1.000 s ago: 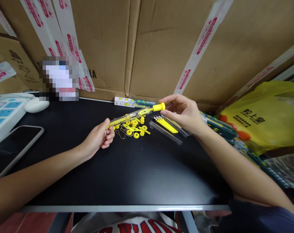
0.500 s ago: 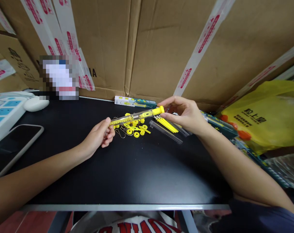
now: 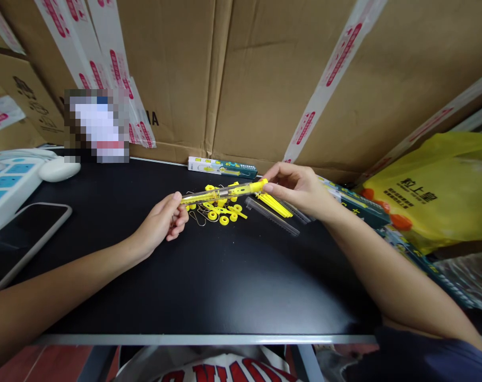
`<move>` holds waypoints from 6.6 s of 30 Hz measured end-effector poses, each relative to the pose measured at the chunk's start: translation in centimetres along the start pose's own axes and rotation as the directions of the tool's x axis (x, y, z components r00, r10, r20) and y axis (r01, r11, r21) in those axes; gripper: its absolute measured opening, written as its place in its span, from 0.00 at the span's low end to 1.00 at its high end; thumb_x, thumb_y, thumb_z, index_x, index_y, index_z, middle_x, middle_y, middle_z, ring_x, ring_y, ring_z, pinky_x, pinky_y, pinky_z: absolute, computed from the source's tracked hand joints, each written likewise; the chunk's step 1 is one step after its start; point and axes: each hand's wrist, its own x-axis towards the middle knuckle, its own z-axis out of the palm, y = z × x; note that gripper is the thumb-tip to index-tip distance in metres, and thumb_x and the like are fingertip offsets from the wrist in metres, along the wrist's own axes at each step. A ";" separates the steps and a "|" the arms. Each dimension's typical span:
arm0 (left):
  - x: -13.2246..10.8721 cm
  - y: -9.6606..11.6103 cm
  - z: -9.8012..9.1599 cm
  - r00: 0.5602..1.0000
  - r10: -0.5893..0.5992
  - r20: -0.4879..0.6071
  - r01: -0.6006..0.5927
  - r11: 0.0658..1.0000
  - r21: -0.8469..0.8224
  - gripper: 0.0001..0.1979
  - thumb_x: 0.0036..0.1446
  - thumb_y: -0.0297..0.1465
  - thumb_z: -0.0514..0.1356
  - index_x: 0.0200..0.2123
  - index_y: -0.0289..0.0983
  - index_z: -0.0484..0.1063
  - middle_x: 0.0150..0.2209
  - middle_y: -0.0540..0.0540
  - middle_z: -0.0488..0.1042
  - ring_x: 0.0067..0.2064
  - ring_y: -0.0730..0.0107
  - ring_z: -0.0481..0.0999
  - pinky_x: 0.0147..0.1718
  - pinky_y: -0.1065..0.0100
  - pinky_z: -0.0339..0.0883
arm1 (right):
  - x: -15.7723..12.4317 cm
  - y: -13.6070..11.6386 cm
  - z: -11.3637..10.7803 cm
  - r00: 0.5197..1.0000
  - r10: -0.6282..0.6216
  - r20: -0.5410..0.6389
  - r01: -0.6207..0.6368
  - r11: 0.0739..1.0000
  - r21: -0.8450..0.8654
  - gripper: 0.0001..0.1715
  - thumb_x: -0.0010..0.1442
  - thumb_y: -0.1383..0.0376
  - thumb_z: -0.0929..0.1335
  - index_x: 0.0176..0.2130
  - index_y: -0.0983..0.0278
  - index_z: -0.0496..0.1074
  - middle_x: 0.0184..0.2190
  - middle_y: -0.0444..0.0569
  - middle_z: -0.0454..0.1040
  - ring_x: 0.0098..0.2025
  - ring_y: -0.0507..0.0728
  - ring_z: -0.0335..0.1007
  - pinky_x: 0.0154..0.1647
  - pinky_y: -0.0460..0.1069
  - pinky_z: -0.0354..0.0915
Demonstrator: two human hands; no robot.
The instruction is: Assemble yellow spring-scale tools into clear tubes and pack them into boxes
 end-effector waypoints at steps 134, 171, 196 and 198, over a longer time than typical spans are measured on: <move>0.7 0.4 -0.5 0.991 -0.131 -0.014 0.128 0.984 -0.122 0.19 0.67 0.38 0.46 0.25 0.36 0.56 0.19 0.55 0.55 0.15 0.82 0.53 0.11 0.80 0.47 | -0.2 -0.2 1.1 0.984 0.069 0.167 -0.070 0.998 0.001 0.19 0.67 0.51 0.60 0.33 0.63 0.62 0.23 0.42 0.70 0.21 0.47 0.61 0.21 0.43 0.57; 0.5 0.5 -0.4 0.995 -0.053 -0.081 0.039 0.986 -0.160 0.17 0.66 0.38 0.47 0.25 0.38 0.54 0.19 0.56 0.55 0.15 0.83 0.52 0.10 0.81 0.45 | -0.2 0.0 1.0 0.997 -0.054 -0.061 0.064 0.983 0.174 0.20 0.50 0.57 0.76 0.35 0.62 0.65 0.32 0.44 0.69 0.29 0.49 0.67 0.22 0.43 0.69; 0.5 0.3 -0.3 0.997 -0.037 -0.069 0.029 0.993 -0.112 0.18 0.66 0.39 0.48 0.24 0.39 0.53 0.19 0.56 0.54 0.15 0.82 0.52 0.10 0.80 0.45 | -0.2 0.2 1.1 0.999 0.030 0.045 -0.032 0.999 0.037 0.16 0.57 0.55 0.71 0.34 0.63 0.67 0.26 0.44 0.71 0.24 0.49 0.65 0.18 0.43 0.62; 0.5 0.4 -0.3 0.997 -0.039 -0.069 0.032 0.994 -0.103 0.18 0.66 0.38 0.47 0.24 0.39 0.53 0.19 0.56 0.53 0.15 0.82 0.51 0.10 0.80 0.45 | -0.2 0.1 1.2 0.999 0.028 0.043 -0.028 1.000 0.006 0.16 0.59 0.54 0.70 0.34 0.64 0.67 0.25 0.44 0.72 0.24 0.48 0.64 0.19 0.43 0.61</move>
